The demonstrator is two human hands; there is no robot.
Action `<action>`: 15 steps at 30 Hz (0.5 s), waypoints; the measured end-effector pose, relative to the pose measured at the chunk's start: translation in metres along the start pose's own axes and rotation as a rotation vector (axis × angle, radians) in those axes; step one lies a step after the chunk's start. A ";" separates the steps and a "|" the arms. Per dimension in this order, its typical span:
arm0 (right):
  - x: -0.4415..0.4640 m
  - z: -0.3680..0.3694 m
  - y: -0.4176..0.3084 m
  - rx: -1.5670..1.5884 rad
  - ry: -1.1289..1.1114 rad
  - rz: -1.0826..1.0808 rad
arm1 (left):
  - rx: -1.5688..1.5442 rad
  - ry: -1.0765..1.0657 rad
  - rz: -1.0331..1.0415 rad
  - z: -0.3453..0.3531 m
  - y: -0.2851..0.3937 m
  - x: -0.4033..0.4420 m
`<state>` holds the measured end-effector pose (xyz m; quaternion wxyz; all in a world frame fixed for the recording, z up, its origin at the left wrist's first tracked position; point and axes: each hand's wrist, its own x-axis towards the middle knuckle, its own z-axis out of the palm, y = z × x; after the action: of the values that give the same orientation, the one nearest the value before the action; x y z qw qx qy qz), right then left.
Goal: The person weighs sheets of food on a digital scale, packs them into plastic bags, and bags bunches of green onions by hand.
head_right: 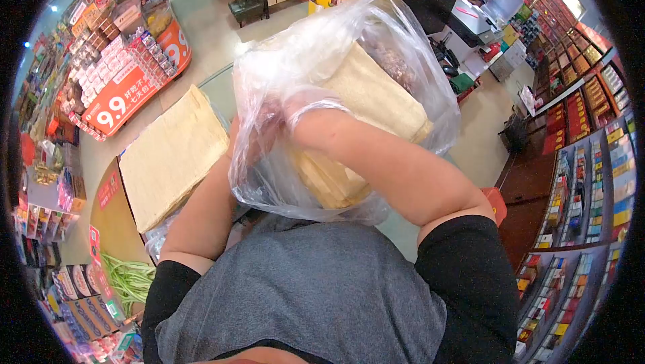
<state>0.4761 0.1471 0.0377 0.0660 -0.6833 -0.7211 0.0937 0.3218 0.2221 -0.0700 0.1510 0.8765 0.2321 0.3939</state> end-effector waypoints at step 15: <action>-0.028 -0.094 0.171 -0.153 -0.037 0.276 | 0.187 -0.162 -0.049 0.019 -0.025 -0.010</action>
<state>0.6650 0.1320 0.0917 -0.0131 -0.7770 -0.6266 0.0593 0.3235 0.2364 -0.0991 0.0963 0.9097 0.2762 0.2946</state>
